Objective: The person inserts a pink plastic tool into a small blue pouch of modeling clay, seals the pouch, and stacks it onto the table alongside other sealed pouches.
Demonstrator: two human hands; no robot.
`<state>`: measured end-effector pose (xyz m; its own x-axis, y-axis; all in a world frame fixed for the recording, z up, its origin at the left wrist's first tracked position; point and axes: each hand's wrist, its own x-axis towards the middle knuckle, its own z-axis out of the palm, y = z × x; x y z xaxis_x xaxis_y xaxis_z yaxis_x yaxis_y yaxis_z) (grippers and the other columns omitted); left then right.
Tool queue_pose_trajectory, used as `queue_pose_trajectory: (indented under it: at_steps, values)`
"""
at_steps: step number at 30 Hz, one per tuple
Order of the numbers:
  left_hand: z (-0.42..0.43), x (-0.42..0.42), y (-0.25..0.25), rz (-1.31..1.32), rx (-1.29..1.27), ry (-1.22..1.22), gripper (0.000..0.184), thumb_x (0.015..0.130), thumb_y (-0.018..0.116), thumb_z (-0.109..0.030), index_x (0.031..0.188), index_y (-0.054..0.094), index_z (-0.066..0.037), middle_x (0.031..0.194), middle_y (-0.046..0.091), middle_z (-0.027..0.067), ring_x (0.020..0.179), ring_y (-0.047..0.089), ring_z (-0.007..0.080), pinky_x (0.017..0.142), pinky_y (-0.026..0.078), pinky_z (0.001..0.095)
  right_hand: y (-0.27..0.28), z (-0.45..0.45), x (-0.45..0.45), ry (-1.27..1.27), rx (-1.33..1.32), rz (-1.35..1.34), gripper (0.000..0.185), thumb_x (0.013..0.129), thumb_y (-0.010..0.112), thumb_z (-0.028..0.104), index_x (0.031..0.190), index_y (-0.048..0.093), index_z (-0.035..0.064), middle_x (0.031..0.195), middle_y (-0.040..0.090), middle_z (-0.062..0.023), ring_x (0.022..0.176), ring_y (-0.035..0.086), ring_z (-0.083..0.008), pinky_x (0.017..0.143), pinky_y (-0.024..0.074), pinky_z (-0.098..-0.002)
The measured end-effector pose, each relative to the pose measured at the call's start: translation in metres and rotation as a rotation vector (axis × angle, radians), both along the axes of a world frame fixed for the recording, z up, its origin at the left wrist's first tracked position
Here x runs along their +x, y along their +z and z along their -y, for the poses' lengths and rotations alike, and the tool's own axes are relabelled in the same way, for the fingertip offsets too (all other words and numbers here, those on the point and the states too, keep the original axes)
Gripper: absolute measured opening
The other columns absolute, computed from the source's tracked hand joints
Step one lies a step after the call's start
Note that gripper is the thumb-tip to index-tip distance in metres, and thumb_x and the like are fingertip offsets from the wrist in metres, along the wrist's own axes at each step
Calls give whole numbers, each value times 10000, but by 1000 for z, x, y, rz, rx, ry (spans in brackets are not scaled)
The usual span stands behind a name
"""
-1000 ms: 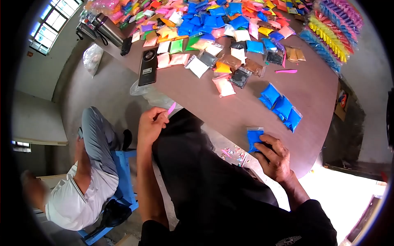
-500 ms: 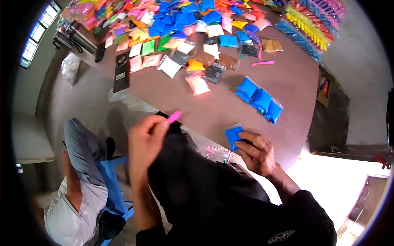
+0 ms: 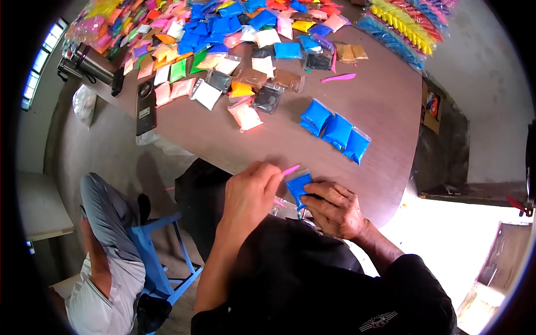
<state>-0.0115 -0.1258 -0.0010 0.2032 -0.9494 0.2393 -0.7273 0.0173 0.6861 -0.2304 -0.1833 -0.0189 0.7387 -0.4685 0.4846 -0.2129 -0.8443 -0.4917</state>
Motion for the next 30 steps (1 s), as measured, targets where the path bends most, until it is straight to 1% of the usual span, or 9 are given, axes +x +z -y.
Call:
queue_pose_trajectory:
  at_steps: [4, 8, 12, 16, 18, 22, 24, 28, 30]
  values:
    - [3, -21, -2, -80, -14, -146, 58, 889, 687, -96, 878, 644, -59, 783, 635, 126, 707, 643, 358, 610, 515, 441, -1, -1, -3, 12, 52, -5, 326, 721, 746, -19, 1037, 735, 59, 1161, 670, -91, 1003, 665, -295, 819, 564, -383]
    - [19, -13, -10, 149, 46, -120, 69, 907, 669, -110, 871, 639, -60, 787, 637, 142, 719, 640, 380, 621, 513, 462, -3, -1, -3, -2, 40, 7, 327, 718, 744, -20, 1034, 734, 60, 1164, 668, -87, 1009, 663, -295, 818, 565, -384]
    - [25, -7, -8, 68, 19, -79, 115, 906, 637, -97, 819, 575, -54, 777, 628, 150, 684, 639, 388, 570, 500, 490, -3, 0, -3, 4, 45, 15, 321, 719, 739, -25, 1028, 737, 60, 1161, 668, -87, 1008, 664, -298, 818, 567, -384]
    - [9, -21, 0, -62, -41, -120, 139, 907, 645, -115, 798, 573, -69, 782, 635, 134, 719, 645, 371, 601, 513, 470, -4, -1, -4, 2, 55, 16, 325, 720, 737, -26, 1033, 738, 61, 1159, 667, -89, 1011, 665, -299, 819, 568, -386]
    - [5, -22, 0, -53, 29, -138, 74, 904, 670, -114, 861, 639, -61, 857, 680, 145, 755, 670, 377, 643, 540, 443, -4, -1, -3, 7, 50, 19, 328, 719, 737, -25, 1035, 738, 63, 1161, 666, -89, 1013, 665, -299, 820, 569, -387]
    - [8, -11, -4, 204, 156, -92, 66, 901, 676, -119, 881, 641, -66, 859, 676, 150, 752, 668, 372, 638, 539, 441, -4, -1, -3, 1, 52, 20, 327, 720, 737, -23, 1035, 740, 65, 1155, 667, -88, 1016, 666, -297, 824, 568, -389]
    - [10, -6, -8, 62, 26, 4, 92, 908, 659, -126, 845, 617, -75, 797, 649, 122, 703, 655, 369, 584, 510, 452, 0, 1, -2, 2, 43, 14, 321, 721, 737, -22, 1030, 741, 64, 1154, 667, -88, 1016, 667, -297, 826, 568, -389]
    - [-13, -17, 2, -177, 61, 6, 53, 898, 684, -109, 887, 642, -79, 817, 658, 140, 711, 661, 373, 606, 525, 434, 0, -1, -2, -4, 65, 17, 321, 719, 741, -24, 1027, 742, 65, 1152, 668, -86, 1020, 665, -298, 831, 567, -385]
    - [-22, -23, -4, -149, 49, -8, 62, 892, 696, -105, 894, 638, -83, 828, 670, 129, 694, 664, 365, 596, 534, 420, -2, -2, -2, -4, 68, 13, 326, 717, 744, -25, 1029, 743, 68, 1151, 668, -85, 1021, 664, -298, 833, 567, -385]
